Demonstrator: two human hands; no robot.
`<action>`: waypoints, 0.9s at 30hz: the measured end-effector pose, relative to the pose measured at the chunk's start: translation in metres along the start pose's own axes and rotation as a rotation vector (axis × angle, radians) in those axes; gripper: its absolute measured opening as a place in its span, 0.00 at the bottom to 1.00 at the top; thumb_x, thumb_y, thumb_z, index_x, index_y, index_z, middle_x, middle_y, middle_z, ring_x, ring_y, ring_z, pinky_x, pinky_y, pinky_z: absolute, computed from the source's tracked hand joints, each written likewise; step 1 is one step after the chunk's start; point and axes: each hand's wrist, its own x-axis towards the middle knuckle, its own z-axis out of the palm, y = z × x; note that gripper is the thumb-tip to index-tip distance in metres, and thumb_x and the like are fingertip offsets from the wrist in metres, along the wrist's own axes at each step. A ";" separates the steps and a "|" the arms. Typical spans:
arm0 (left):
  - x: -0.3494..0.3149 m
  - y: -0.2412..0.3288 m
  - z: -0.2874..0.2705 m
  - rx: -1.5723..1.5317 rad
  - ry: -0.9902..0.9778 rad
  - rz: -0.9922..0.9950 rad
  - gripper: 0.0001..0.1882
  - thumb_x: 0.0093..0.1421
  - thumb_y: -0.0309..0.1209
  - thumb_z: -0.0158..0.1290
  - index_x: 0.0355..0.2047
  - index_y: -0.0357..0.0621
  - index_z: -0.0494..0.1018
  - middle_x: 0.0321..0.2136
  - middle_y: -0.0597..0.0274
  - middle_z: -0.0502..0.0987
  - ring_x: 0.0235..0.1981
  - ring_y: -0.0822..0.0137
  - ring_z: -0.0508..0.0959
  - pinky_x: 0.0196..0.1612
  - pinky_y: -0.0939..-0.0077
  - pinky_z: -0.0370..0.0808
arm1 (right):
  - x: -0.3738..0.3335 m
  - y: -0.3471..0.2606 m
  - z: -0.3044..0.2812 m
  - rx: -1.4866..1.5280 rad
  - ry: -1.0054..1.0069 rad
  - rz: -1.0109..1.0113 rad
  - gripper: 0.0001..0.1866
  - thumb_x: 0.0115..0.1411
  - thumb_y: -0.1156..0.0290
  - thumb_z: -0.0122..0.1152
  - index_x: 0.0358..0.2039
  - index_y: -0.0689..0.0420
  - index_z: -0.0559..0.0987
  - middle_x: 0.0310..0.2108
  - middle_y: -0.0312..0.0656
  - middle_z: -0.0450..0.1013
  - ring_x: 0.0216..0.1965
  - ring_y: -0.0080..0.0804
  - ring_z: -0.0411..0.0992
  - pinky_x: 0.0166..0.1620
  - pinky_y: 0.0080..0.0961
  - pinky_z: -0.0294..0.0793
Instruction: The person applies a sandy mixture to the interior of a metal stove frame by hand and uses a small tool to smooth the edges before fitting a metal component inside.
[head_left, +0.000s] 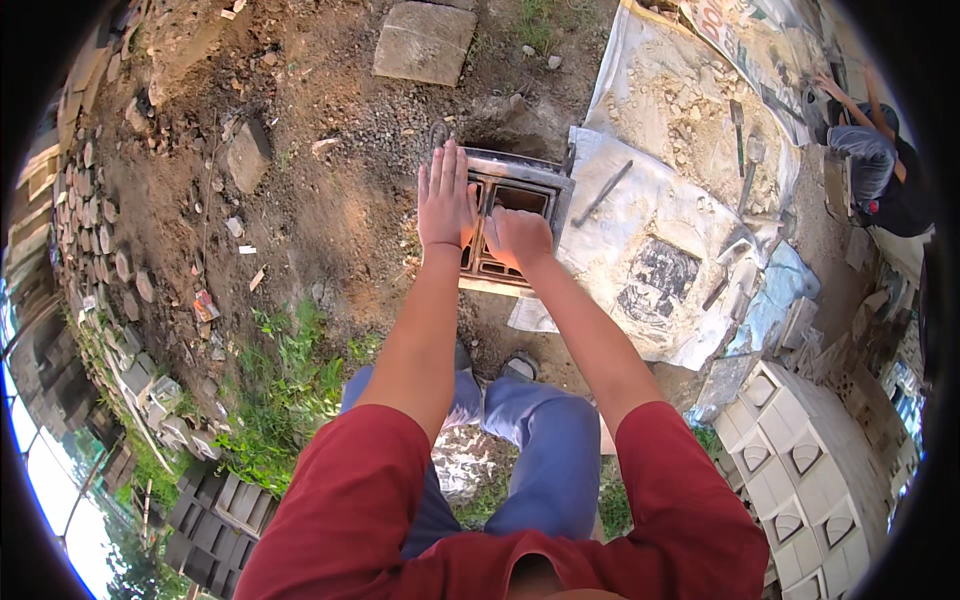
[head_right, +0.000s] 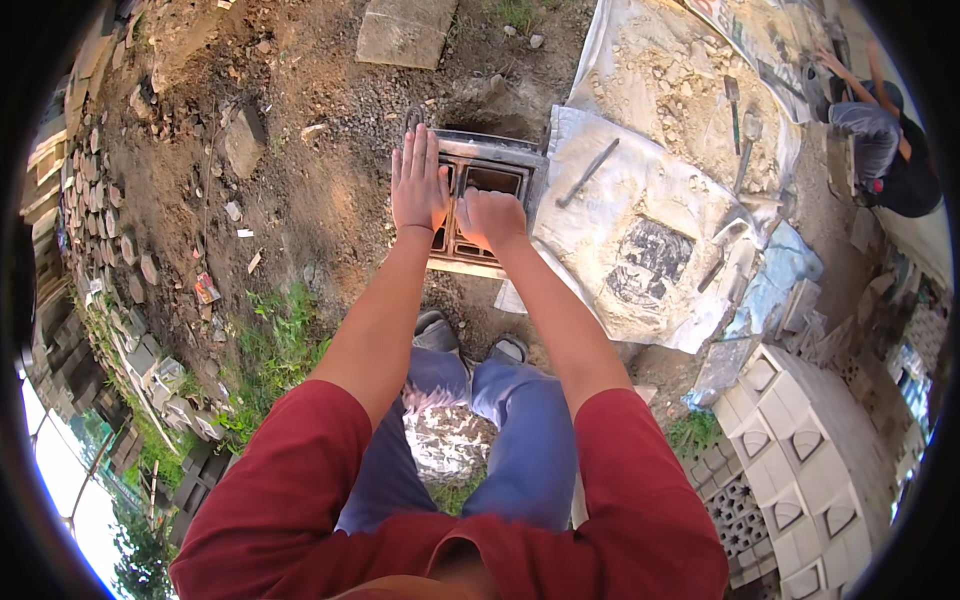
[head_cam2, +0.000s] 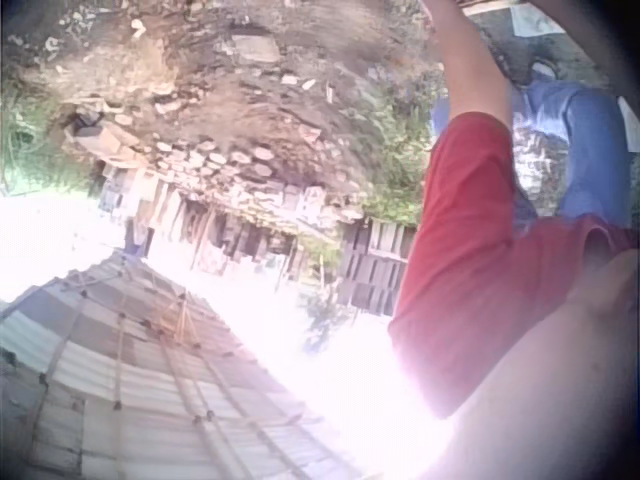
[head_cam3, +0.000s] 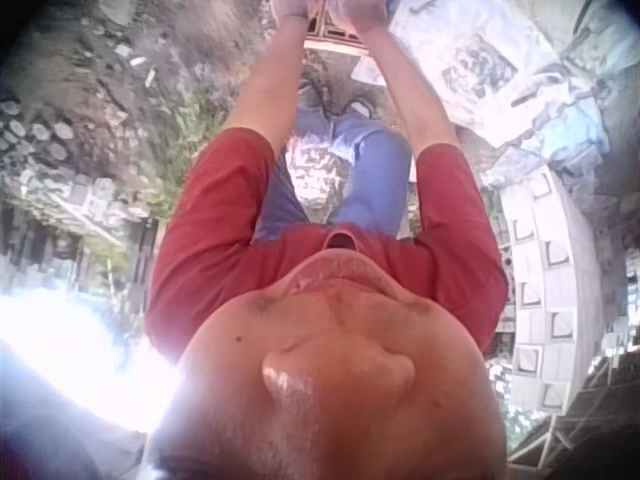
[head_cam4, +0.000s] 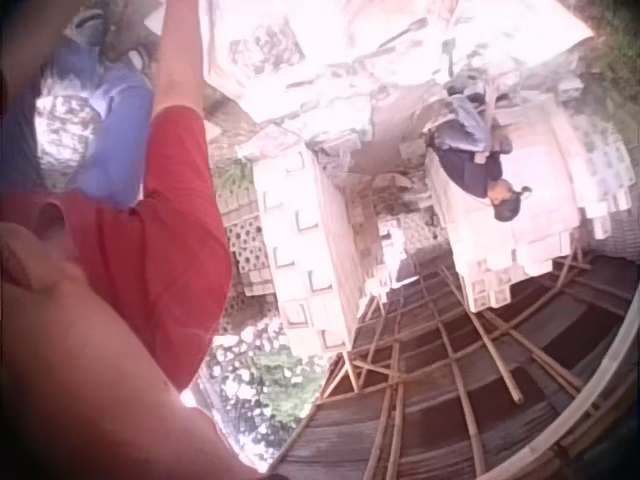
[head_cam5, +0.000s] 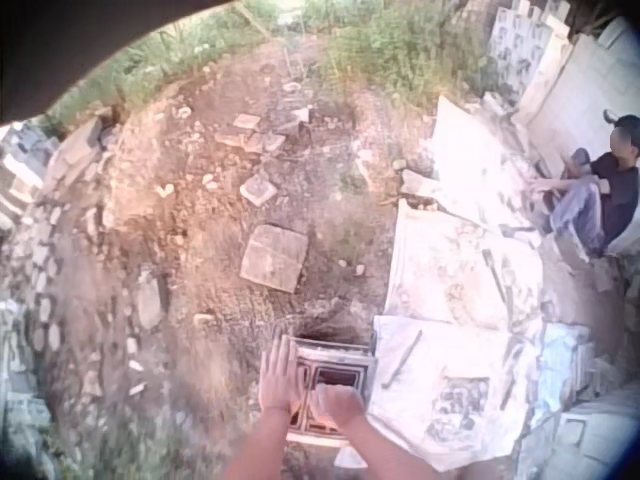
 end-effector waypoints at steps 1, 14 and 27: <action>-0.001 0.000 0.001 0.003 0.005 0.003 0.33 0.76 0.43 0.36 0.77 0.46 0.50 0.78 0.59 0.48 0.78 0.56 0.49 0.78 0.52 0.49 | 0.001 0.001 -0.001 0.019 -0.010 0.012 0.17 0.65 0.58 0.57 0.23 0.54 0.77 0.19 0.47 0.77 0.21 0.47 0.79 0.28 0.44 0.79; 0.001 0.003 -0.004 -0.036 -0.094 -0.003 0.34 0.74 0.42 0.39 0.77 0.48 0.49 0.78 0.60 0.47 0.78 0.55 0.50 0.77 0.50 0.51 | 0.010 -0.005 -0.024 0.144 -0.432 0.193 0.23 0.72 0.53 0.47 0.39 0.62 0.79 0.40 0.58 0.81 0.45 0.58 0.79 0.51 0.53 0.75; 0.002 -0.002 -0.001 -0.061 -0.054 -0.008 0.33 0.75 0.41 0.40 0.77 0.48 0.49 0.78 0.61 0.48 0.77 0.54 0.51 0.76 0.52 0.54 | 0.026 -0.006 -0.030 0.157 -0.598 0.260 0.26 0.73 0.50 0.45 0.45 0.62 0.80 0.44 0.56 0.82 0.50 0.55 0.79 0.54 0.51 0.75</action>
